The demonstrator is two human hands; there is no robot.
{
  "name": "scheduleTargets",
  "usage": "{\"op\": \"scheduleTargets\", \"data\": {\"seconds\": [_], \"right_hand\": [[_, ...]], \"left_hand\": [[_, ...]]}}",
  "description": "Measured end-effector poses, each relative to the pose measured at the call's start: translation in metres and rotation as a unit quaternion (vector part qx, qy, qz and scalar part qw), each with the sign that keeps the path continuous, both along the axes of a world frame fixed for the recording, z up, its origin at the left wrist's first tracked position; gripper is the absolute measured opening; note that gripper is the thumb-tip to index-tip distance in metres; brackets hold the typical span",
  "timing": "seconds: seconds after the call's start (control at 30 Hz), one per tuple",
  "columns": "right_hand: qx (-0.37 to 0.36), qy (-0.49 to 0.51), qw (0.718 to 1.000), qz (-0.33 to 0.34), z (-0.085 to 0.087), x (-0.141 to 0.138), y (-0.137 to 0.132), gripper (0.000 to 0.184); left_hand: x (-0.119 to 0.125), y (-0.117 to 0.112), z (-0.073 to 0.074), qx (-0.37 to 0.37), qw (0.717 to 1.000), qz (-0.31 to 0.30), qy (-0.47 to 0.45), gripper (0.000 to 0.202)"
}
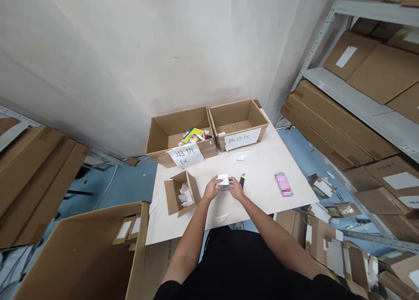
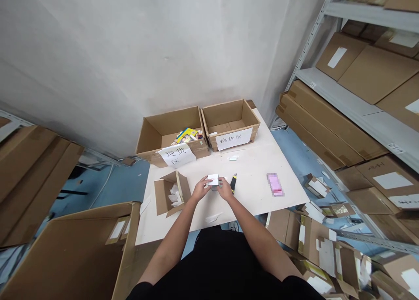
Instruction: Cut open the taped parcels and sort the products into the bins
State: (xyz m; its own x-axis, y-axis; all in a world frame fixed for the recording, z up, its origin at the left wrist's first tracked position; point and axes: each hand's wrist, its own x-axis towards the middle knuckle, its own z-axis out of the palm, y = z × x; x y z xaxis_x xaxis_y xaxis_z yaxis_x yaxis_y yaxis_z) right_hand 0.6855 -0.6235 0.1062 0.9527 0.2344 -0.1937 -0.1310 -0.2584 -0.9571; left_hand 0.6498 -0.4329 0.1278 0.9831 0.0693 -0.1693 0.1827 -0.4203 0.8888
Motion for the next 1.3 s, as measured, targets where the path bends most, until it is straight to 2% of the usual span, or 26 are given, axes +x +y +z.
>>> {"op": "scheduleTargets", "data": {"seconds": [0.1,0.17,0.27,0.37,0.43,0.5,0.67,0.8,0.9,0.97,1.03,1.1,1.2,1.3], "right_hand": [[0.060,0.066,0.995,-0.043,-0.008,-0.002,0.005,0.052],[0.095,0.086,0.990,-0.062,-0.011,-0.001,0.011,0.050],[0.127,0.096,0.985,-0.070,-0.010,0.004,0.019,0.046],[0.139,0.080,0.985,-0.060,0.003,0.020,0.029,0.046],[0.141,0.053,0.987,-0.049,0.019,0.037,0.036,0.047],[0.132,0.015,0.990,-0.042,0.041,0.061,0.044,0.049],[0.104,-0.093,0.990,-0.022,0.117,0.133,0.059,0.050],[0.097,-0.158,0.982,-0.024,0.176,0.184,0.064,0.050],[0.094,-0.193,0.976,-0.026,0.204,0.220,0.063,0.051],[0.100,-0.210,0.972,-0.023,0.213,0.243,0.061,0.053],[0.114,-0.211,0.971,-0.019,0.215,0.266,0.059,0.055],[0.130,-0.193,0.972,-0.018,0.211,0.286,0.055,0.056],[0.139,-0.140,0.980,-0.010,0.198,0.308,0.048,0.055],[0.121,-0.068,0.990,0.020,0.182,0.321,0.035,0.049]], "left_hand": [[-0.005,-0.009,-0.015,-0.135,0.986,0.093,-0.004,0.057],[-0.006,-0.015,-0.025,-0.187,0.972,0.142,-0.004,0.059],[-0.001,-0.018,-0.031,-0.197,0.967,0.162,-0.007,0.051],[0.015,-0.010,-0.020,-0.187,0.968,0.166,-0.027,0.045],[0.031,-0.001,-0.003,-0.177,0.969,0.162,-0.060,0.043],[0.052,0.010,0.020,-0.176,0.967,0.153,-0.103,0.043],[0.118,0.031,0.090,-0.197,0.950,0.143,-0.195,0.048],[0.174,0.039,0.146,-0.207,0.937,0.111,-0.257,0.048],[0.213,0.038,0.175,-0.204,0.929,0.095,-0.293,0.045],[0.237,0.034,0.185,-0.201,0.926,0.085,-0.309,0.044],[0.260,0.028,0.186,-0.198,0.925,0.080,-0.315,0.043],[0.280,0.022,0.179,-0.204,0.928,0.079,-0.301,0.043],[0.303,0.011,0.162,-0.238,0.938,0.079,-0.240,0.047],[0.313,0.002,0.145,-0.253,0.951,0.081,-0.159,0.048]]}}
